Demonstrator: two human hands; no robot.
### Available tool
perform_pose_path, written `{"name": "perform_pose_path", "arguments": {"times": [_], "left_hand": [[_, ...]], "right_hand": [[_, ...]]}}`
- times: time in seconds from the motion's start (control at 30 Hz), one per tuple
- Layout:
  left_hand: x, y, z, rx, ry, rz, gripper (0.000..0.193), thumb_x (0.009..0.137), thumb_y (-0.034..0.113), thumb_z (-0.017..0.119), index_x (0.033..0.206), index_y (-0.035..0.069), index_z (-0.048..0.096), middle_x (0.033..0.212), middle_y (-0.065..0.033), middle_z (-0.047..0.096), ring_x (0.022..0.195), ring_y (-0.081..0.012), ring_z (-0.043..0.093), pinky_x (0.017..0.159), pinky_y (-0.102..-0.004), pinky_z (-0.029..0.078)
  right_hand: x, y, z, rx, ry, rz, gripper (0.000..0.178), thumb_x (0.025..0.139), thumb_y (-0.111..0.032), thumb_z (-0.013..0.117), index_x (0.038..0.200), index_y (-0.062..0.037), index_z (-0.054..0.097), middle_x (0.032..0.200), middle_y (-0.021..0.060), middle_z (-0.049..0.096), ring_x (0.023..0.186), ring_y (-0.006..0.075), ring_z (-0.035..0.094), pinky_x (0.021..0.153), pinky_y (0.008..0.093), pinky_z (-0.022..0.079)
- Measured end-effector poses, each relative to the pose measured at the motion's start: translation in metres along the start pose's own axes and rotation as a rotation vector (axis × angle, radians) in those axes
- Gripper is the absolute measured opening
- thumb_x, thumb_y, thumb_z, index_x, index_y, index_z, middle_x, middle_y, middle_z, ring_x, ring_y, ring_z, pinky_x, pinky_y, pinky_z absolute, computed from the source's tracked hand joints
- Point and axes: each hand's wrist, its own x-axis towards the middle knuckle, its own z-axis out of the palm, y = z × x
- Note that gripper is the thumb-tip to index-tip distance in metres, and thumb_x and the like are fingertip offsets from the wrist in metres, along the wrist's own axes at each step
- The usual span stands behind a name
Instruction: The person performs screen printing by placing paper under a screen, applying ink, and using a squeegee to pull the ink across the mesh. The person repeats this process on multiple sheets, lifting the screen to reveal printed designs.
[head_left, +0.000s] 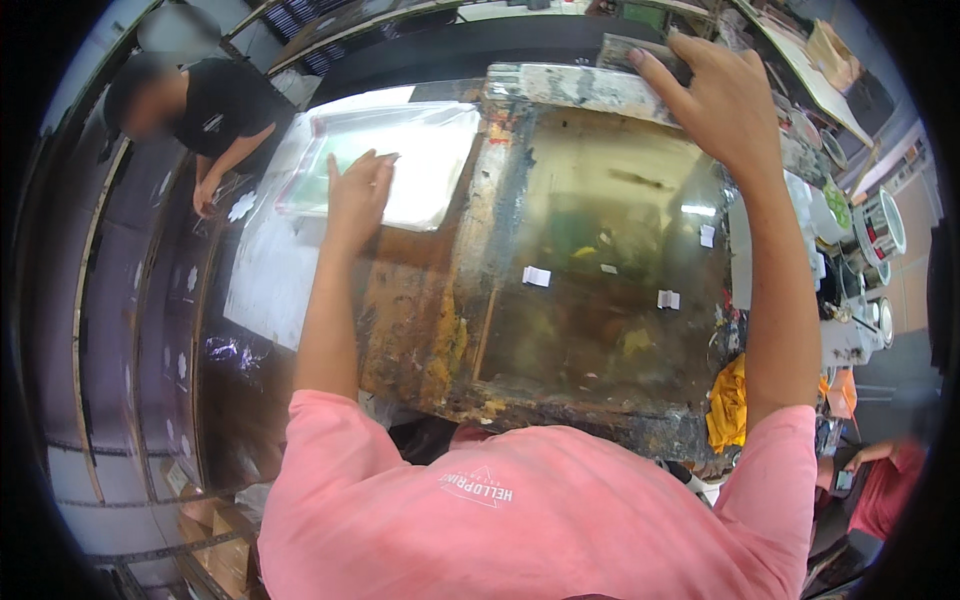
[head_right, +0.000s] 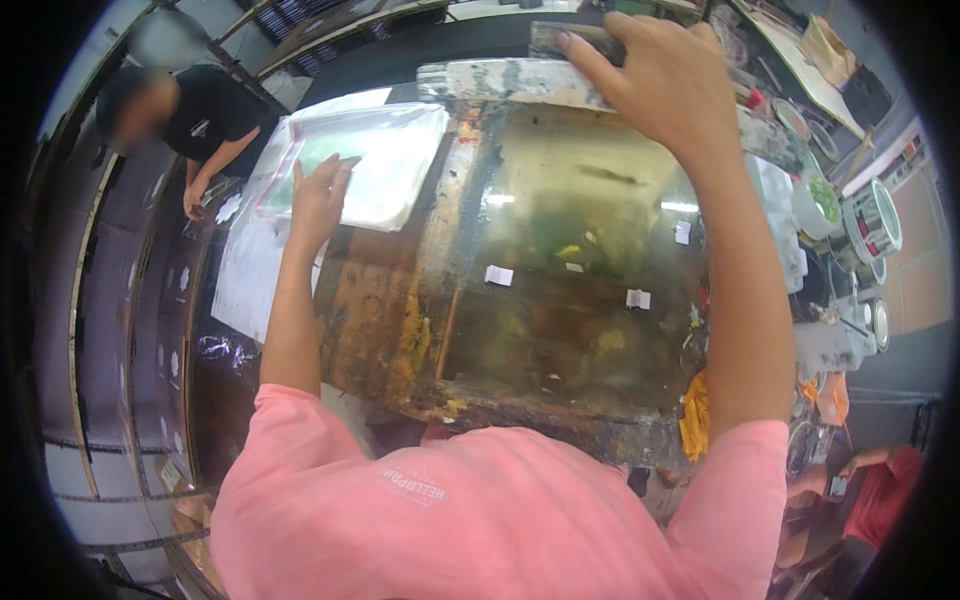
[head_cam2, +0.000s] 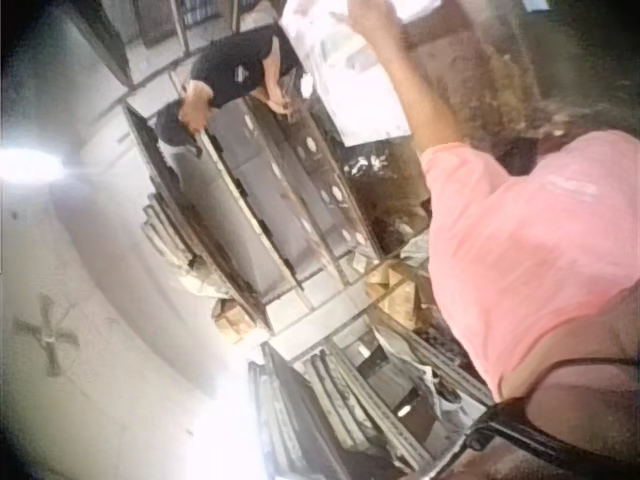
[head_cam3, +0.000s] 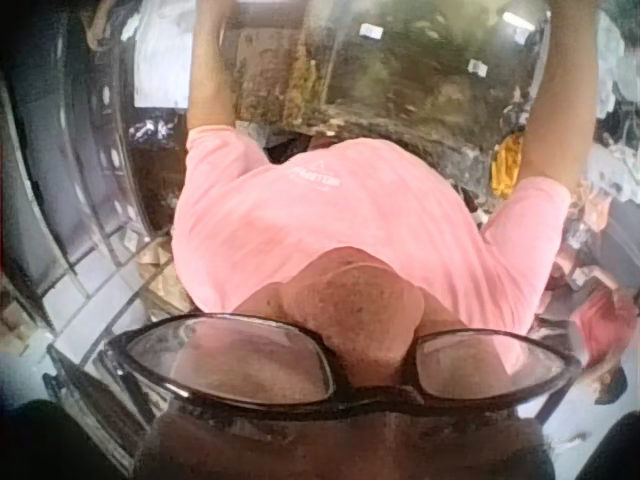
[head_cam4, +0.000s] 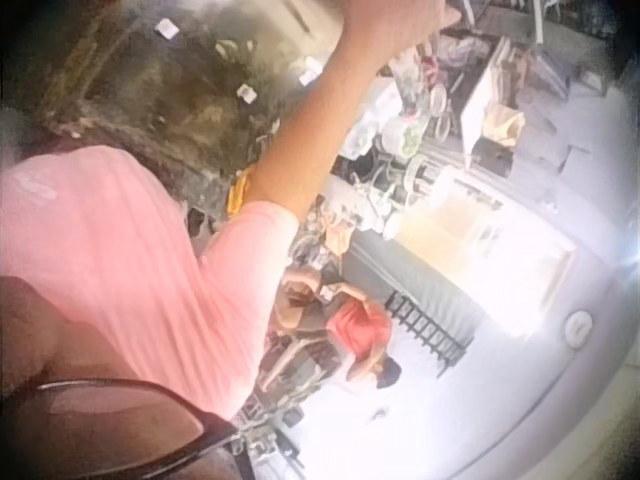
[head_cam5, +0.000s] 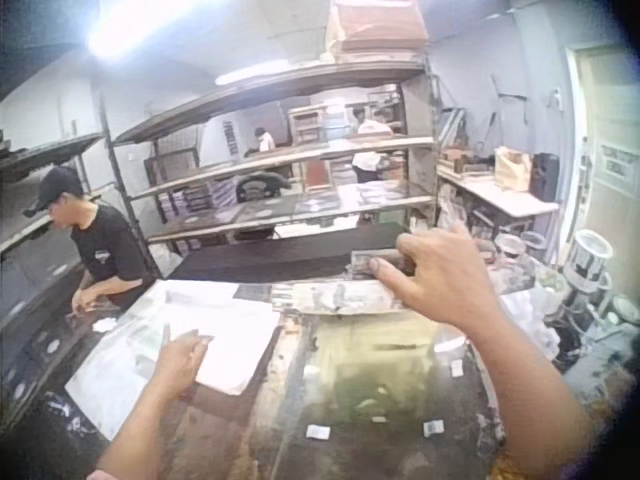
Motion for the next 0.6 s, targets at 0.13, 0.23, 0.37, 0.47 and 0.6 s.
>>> {"name": "perform_pose_path", "arguments": {"times": [0.13,0.23,0.37,0.47,0.6], "left_hand": [[-0.018,0.093,0.046,-0.002,-0.151,0.159,0.034,0.111,0.029,0.050,0.117,0.005,0.074,0.110,-0.0132,0.074,0.116,-0.0342,0.067,0.128,-0.0647,0.016],[-0.045,0.154,0.110,-0.002,-0.227,0.239,0.042,0.112,0.036,0.047,0.126,0.006,0.073,0.128,-0.0118,0.074,0.129,-0.0327,0.063,0.127,-0.0663,0.015],[-0.083,0.212,0.197,-0.150,-0.255,0.368,0.087,0.098,0.074,0.048,0.145,0.001,0.062,0.156,-0.0191,0.054,0.149,-0.0419,0.043,0.125,-0.0727,0.008],[-0.087,0.257,0.212,-0.158,-0.277,0.456,0.110,0.086,0.088,0.053,0.153,0.001,0.053,0.165,-0.0221,0.041,0.154,-0.0452,0.034,0.124,-0.0756,0.003],[-0.080,0.296,0.209,-0.150,-0.290,0.514,0.119,0.079,0.093,0.056,0.153,0.000,0.053,0.164,-0.0230,0.042,0.154,-0.0458,0.034,0.120,-0.0800,0.000]], "right_hand": [[-0.001,-0.002,0.000,-0.042,-0.039,-0.012,0.051,0.100,-0.054,0.064,0.100,-0.0039,0.073,0.086,0.0176,0.071,0.085,0.0374,0.066,0.082,0.0459,0.044],[0.004,0.000,-0.002,0.024,0.056,0.000,0.055,0.095,-0.054,0.064,0.074,-0.0026,0.069,0.073,0.0206,0.070,0.076,0.0391,0.070,0.079,0.0517,0.047],[0.006,-0.001,0.000,0.061,0.079,-0.037,0.057,0.096,-0.054,0.062,0.076,-0.0013,0.072,0.073,0.0202,0.071,0.075,0.0381,0.070,0.081,0.0508,0.046],[0.006,-0.002,0.000,0.090,0.006,-0.012,0.058,0.096,-0.054,0.061,0.077,0.0002,0.073,0.073,0.0202,0.071,0.074,0.0379,0.070,0.083,0.0504,0.046],[0.006,0.005,-0.007,0.048,-0.010,0.010,0.059,0.096,-0.051,0.059,0.075,0.0022,0.073,0.070,0.0213,0.070,0.071,0.0378,0.070,0.083,0.0512,0.048]]}}
